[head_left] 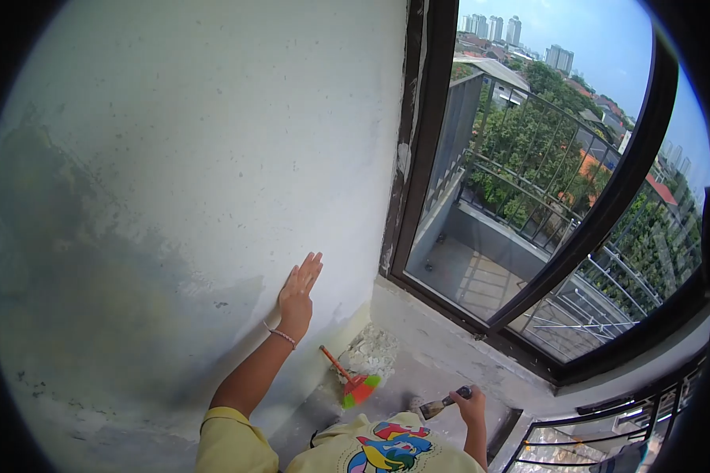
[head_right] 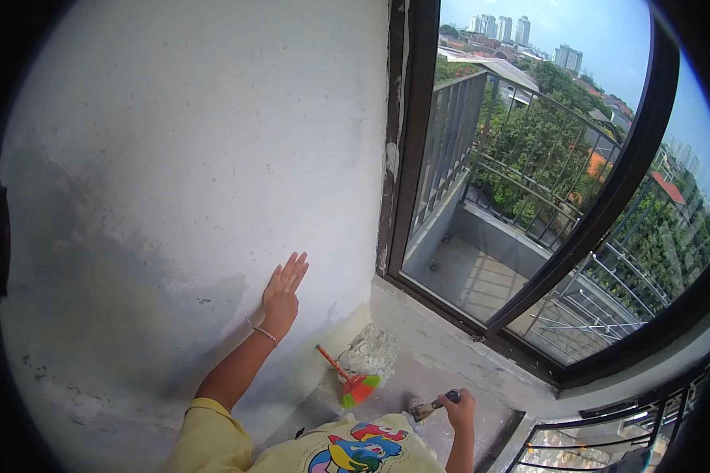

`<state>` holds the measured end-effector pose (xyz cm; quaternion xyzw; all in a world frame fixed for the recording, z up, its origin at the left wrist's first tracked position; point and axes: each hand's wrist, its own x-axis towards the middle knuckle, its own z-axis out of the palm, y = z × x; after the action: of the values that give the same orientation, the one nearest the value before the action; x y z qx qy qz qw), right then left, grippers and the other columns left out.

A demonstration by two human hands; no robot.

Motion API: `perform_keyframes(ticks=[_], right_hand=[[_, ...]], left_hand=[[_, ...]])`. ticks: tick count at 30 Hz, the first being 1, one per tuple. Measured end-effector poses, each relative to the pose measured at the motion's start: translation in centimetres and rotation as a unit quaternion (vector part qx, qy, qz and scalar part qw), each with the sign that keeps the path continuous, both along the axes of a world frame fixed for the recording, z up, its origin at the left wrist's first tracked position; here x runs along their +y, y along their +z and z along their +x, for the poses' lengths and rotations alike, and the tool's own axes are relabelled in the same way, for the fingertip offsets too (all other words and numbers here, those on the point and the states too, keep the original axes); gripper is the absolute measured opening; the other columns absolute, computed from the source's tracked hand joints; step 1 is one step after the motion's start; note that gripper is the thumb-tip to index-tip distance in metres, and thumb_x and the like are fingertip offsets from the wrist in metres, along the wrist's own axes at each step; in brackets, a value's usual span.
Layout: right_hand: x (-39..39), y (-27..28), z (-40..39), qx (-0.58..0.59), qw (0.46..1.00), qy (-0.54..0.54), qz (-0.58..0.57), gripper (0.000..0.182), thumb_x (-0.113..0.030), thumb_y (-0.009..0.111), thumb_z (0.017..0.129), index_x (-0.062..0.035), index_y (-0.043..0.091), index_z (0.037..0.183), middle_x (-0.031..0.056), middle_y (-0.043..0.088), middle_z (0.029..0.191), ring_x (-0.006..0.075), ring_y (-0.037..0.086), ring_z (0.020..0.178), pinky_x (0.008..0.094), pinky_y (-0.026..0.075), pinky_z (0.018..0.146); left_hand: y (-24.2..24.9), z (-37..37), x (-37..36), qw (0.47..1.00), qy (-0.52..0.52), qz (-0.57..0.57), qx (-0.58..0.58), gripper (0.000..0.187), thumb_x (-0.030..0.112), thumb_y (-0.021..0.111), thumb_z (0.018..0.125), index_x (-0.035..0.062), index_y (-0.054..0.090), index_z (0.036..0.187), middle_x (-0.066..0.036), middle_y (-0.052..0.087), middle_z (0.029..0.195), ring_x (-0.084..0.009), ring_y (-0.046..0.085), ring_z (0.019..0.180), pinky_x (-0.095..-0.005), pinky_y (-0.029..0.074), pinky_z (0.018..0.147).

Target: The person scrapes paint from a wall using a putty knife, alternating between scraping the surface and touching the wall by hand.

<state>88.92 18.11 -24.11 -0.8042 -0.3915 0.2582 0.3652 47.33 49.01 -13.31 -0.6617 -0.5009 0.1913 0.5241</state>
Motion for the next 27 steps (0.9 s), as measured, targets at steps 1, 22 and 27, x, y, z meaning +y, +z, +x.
perform_keyframes(ticks=[1, 22, 27], right_hand=[[1.1, 0.3, 1.9, -0.021, 1.0, 0.021, -0.002, 0.038, -0.027, 0.088, 0.072, 0.0016, 0.063, 0.075, 0.0146, 0.064, 0.068, 0.0277, 0.06, 0.063, 0.0403, 0.047, 0.062], [22.0, 0.8, 14.5, 0.058, 0.889, 0.439, 0.12, 0.026, -0.018, 0.077, 0.077, 0.0049, 0.064, 0.078, 0.0205, 0.063, 0.066, 0.0326, 0.06, 0.058, 0.0439, 0.048, 0.057], [24.9, -1.0, 15.0, 0.05, 0.902, 0.429, 0.024, 0.04, -0.031, 0.085, 0.073, 0.0031, 0.072, 0.088, 0.0229, 0.071, 0.08, 0.0352, 0.07, 0.076, 0.0456, 0.051, 0.07]], left_hand=[[-0.5, -0.3, 0.2, 0.999, -0.008, 0.033, 0.041, 0.072, 0.026, 0.044, 0.101, 0.0156, 0.015, 0.166, 0.004, 0.007, 0.174, -0.0151, 0.006, 0.159, -0.0343, 0.011, 0.127], [43.3, 5.8, 4.1, 0.891, -0.12, 0.383, -0.214, 0.067, 0.03, 0.056, 0.102, 0.022, 0.03, 0.163, 0.0, 0.024, 0.17, -0.0268, 0.024, 0.156, -0.0418, 0.03, 0.121], [48.5, 3.0, 3.2, 0.825, -0.1, 0.509, -0.225, 0.061, 0.026, 0.047, 0.107, 0.0184, 0.027, 0.163, -0.006, 0.022, 0.171, -0.0323, 0.02, 0.157, -0.0452, 0.021, 0.123]])
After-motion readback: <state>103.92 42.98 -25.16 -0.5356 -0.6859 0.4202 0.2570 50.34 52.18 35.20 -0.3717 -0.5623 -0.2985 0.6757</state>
